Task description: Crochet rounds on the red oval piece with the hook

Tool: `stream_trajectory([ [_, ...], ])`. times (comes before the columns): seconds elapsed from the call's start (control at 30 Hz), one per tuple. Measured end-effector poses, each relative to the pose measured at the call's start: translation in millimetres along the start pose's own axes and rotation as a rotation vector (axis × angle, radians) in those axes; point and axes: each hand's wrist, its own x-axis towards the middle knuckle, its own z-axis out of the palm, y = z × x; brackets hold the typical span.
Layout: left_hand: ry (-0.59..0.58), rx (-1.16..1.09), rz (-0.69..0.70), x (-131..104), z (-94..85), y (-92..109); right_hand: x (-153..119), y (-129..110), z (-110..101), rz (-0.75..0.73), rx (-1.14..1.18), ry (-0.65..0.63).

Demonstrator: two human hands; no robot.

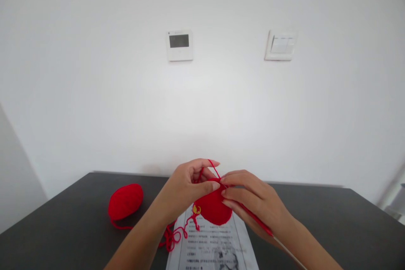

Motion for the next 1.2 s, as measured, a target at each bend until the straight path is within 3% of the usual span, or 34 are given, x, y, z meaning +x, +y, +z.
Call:
stream_trajectory([
  [0.23, 0.116, 0.035, 0.055, 0.1, 5.5, 2.4, -0.3, -0.2, 0.6, -0.014, -0.039, -0.039],
  [0.37, 0.135, -0.062, 0.058, 0.3, 5.7, 2.4, -3.8, 4.1, 2.6, -0.049, -0.128, 0.010],
  [0.6, 0.034, -0.328, -0.025, 4.2, 6.2, -5.8, -9.1, 9.7, 4.4, -0.131, -0.198, 0.076],
  [0.8, 0.141, -0.403, -0.008, 7.7, 14.9, -12.5, -9.8, 7.1, 13.2, -0.079, -0.227, 0.178],
  [1.0, 0.237, -0.332, 0.030, 7.0, 20.3, -11.4, -9.6, 4.4, 20.4, -0.024, -0.212, 0.197],
  [1.2, 0.273, -0.092, 0.114, 5.8, 20.0, -9.8, -7.1, 1.3, 20.5, 0.055, -0.171, 0.180],
])
